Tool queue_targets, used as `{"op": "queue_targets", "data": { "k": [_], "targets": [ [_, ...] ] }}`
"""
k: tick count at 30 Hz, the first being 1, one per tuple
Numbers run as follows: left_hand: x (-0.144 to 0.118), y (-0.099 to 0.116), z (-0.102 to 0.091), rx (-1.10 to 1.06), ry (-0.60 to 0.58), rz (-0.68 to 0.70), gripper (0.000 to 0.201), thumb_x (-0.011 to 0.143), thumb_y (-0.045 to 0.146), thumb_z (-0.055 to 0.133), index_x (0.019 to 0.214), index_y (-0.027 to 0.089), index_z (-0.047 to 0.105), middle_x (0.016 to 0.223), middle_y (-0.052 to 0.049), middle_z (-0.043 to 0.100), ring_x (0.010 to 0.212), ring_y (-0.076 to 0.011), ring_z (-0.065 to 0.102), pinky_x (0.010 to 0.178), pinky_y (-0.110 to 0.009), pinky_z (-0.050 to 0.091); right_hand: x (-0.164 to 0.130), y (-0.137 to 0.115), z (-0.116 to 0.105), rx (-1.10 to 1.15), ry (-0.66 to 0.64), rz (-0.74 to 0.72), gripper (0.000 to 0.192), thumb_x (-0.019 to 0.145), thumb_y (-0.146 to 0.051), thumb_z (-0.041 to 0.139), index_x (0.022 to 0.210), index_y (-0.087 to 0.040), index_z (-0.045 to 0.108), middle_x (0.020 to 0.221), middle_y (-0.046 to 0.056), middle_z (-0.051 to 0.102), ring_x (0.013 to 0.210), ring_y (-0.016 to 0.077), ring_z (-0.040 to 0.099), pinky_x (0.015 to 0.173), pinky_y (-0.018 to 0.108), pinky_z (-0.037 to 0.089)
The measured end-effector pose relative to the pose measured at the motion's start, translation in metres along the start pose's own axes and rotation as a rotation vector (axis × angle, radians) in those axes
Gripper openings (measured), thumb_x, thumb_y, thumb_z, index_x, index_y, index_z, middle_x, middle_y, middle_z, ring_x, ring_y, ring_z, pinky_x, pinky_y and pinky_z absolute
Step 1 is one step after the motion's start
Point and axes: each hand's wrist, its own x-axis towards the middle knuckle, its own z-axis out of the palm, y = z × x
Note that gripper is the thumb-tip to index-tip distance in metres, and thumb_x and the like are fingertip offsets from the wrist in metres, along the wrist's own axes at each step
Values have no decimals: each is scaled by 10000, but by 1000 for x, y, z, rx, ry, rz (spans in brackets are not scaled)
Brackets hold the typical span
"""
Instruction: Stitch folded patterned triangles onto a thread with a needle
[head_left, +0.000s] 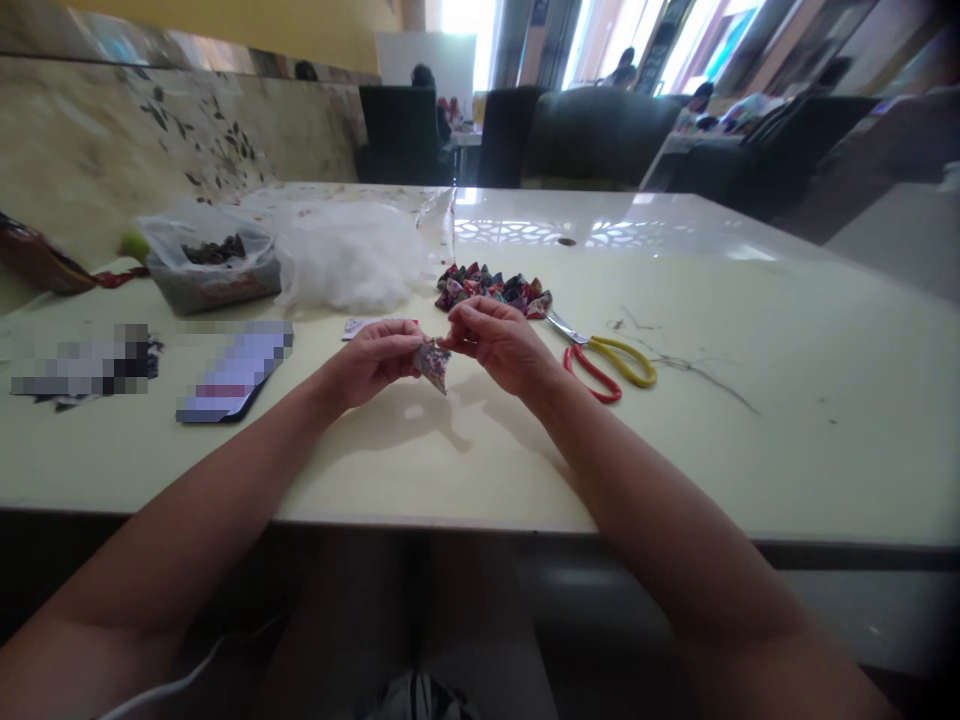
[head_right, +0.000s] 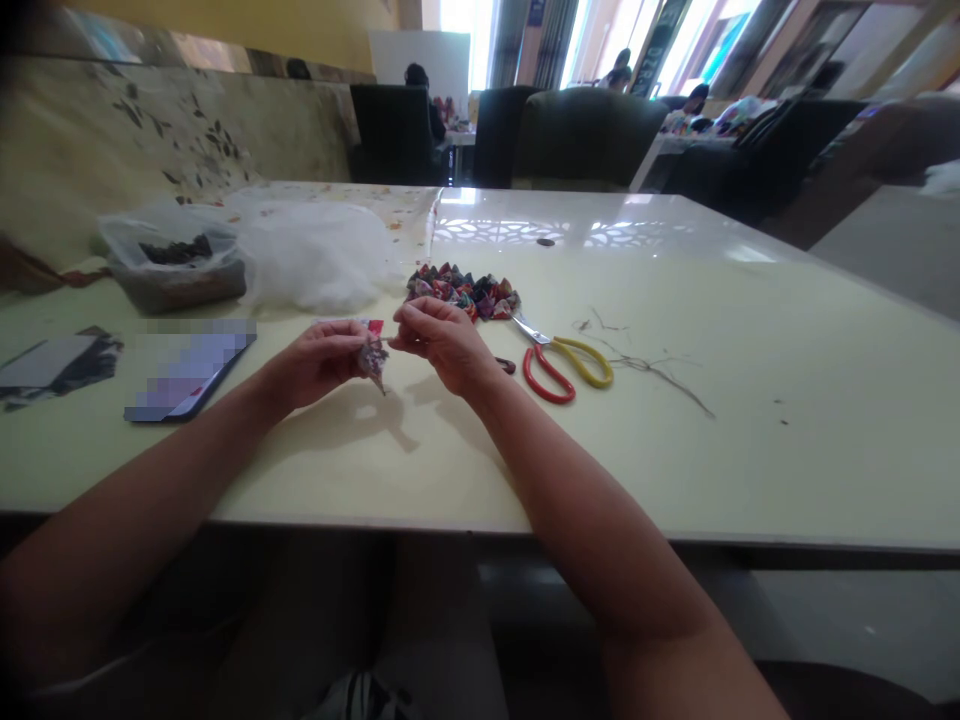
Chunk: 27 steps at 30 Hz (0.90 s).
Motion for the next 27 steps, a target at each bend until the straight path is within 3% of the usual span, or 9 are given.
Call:
{"op": "queue_targets", "data": {
  "k": [6,13,18,22,27],
  "targets": [
    [1,4,-1,-136,100,-2,130,740,206,831,731,165,708,782,-33,735,702,-127,678,717,-251,588,-1,2,3,-133,54,46,308,715,-397,903,792,-199,680,794,-24,653,740,105,613,836,307,544],
    [2,10,-1,-203,231,1,82,795,147,727,733,176,682,753,-19,723,638,-103,641,663,-227,566,0,3,2,-216,117,39,229,717,-336,866,770,-194,695,754,-28,653,716,100,606,759,272,506],
    [2,9,-2,-164,255,21,81,806,166,709,751,187,652,758,-30,723,671,-127,667,668,-238,576,-2,6,6,-281,35,70,107,763,-273,818,800,-192,760,762,-7,690,728,104,582,715,251,483],
    [2,7,1,-198,236,18,71,798,153,706,752,182,659,766,-22,732,685,-118,681,708,-233,587,-2,13,12,-303,-57,107,144,741,-248,811,876,-198,801,814,1,721,732,105,586,690,242,479],
    [2,6,6,-227,243,-9,56,798,146,696,752,175,682,778,-35,745,704,-131,690,724,-244,604,-1,16,14,-240,-115,110,98,706,-245,817,759,-184,763,685,-28,650,679,97,567,694,246,489]
  ]
}}
